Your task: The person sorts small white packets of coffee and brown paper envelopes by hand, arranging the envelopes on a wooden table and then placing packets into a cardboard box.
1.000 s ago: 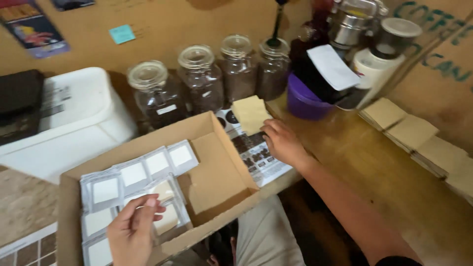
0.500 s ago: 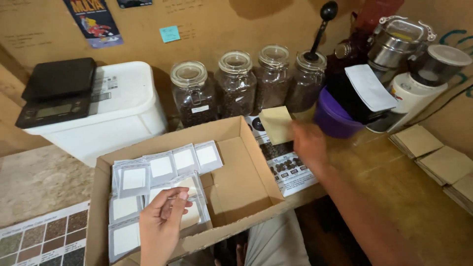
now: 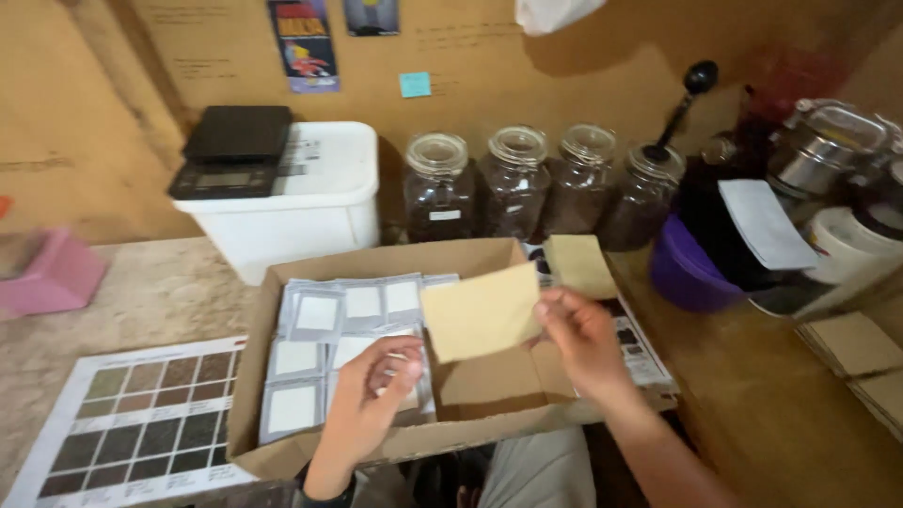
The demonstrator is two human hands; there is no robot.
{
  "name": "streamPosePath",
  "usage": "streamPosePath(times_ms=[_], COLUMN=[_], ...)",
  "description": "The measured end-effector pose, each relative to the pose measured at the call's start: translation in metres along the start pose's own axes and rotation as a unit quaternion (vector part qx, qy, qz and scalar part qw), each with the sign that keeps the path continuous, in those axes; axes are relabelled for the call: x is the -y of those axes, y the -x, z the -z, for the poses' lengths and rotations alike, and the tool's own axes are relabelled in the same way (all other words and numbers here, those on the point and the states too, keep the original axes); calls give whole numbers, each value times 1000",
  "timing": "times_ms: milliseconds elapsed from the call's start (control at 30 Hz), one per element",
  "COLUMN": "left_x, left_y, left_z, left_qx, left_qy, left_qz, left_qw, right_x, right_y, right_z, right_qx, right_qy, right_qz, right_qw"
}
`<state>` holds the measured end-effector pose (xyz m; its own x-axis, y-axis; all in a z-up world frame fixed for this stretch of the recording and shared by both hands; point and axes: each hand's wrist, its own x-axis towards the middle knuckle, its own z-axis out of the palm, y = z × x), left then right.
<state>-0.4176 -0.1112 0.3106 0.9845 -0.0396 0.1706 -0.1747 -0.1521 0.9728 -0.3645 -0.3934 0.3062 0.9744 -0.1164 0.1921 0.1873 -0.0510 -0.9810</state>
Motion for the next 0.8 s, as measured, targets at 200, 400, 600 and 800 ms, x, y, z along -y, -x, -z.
streamPosePath(times_ms=[200,400,600,800], left_x=[12,8,12,-2], left_y=[3,2,0,2], left_z=[0,-4,-3,-8], left_qx=[27,21,-20,-129], left_qy=[-5,-78,-97,-40], left_qz=[-38,8,0,93], left_qw=[999,997,995,986], right_x=[6,20,15,2], right_y=[22,33,30,27], right_z=[-39,-58,-48,-47], right_qx=[125,102,89,94], right_qy=[-27,50,102,20], right_qz=[-38,-115,-117,-120], right_qw=[991,987,984,988])
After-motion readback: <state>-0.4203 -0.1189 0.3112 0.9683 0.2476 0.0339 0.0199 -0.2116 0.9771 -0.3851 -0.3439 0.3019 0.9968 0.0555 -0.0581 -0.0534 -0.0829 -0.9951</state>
